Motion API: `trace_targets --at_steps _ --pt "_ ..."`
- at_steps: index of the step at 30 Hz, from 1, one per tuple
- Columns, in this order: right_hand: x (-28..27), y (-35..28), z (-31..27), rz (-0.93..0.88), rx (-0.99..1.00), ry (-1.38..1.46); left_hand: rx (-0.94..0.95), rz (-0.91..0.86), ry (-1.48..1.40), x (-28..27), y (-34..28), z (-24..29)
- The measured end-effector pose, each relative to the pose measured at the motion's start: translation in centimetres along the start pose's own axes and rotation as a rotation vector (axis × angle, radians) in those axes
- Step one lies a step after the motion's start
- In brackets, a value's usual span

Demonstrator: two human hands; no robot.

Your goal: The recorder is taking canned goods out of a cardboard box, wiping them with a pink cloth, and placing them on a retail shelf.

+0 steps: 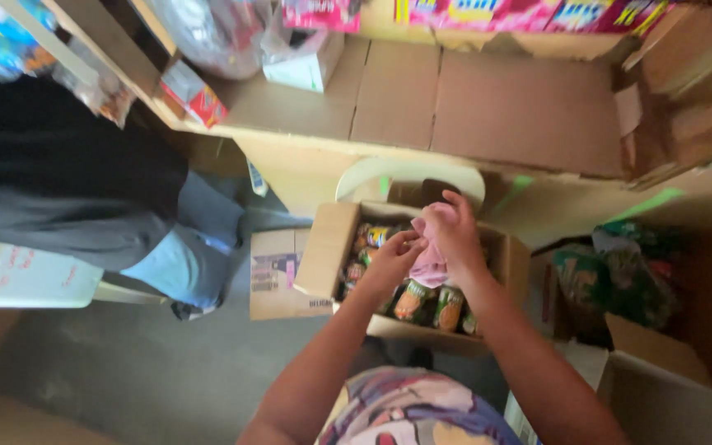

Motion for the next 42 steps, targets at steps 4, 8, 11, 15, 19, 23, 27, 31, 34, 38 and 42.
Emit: trace_targets --at_steps 4,8,11,15,19,23,27,31,34,38,42 --pt "0.5 -4.2 -4.9 -0.042 -0.166 -0.108 0.219 0.083 0.025 1.0 1.6 0.1" --pt "-0.3 -3.8 -5.7 -0.304 -0.411 -0.222 0.280 0.066 -0.023 1.7 0.6 2.2" --pt "0.0 -0.7 -7.2 -0.301 -0.427 -0.349 0.316 0.157 0.089 0.0 0.8 5.9" --pt "1.7 1.9 -13.2 -0.020 -0.260 -0.587 0.344 0.341 0.272 -3.1 1.6 12.5" --pt "-0.6 10.5 -13.1 0.031 -0.641 -0.733 0.501 0.373 0.408 -6.7 4.1 15.8" --pt "1.3 16.4 -12.3 0.255 -0.796 -1.295 0.656 0.572 0.711 -10.4 7.2 19.3" --pt "8.4 19.1 -13.2 0.273 -0.566 -1.611 0.830 0.786 1.043 -13.4 11.0 24.9" --pt "16.0 19.1 -10.6 0.197 -0.843 -1.563 0.765 0.863 1.235 -15.5 13.8 26.5" --pt "20.4 16.2 -9.0 0.067 -0.902 -1.393 0.675 0.904 1.397 -15.4 13.5 27.4" --pt "21.6 12.8 -5.7 -0.215 -1.050 -1.247 0.600 0.933 1.401 -16.1 14.0 27.0" --pt "20.6 11.3 -7.4 -0.401 -0.975 -0.845 0.688 0.973 1.337 -16.3 13.5 27.0"
Point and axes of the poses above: each hand's wrist, its own y-axis towards the middle knuckle, its own x-axis out of the palm, z = x × y, the point moved 3 cm from there along y, towards the middle knuckle
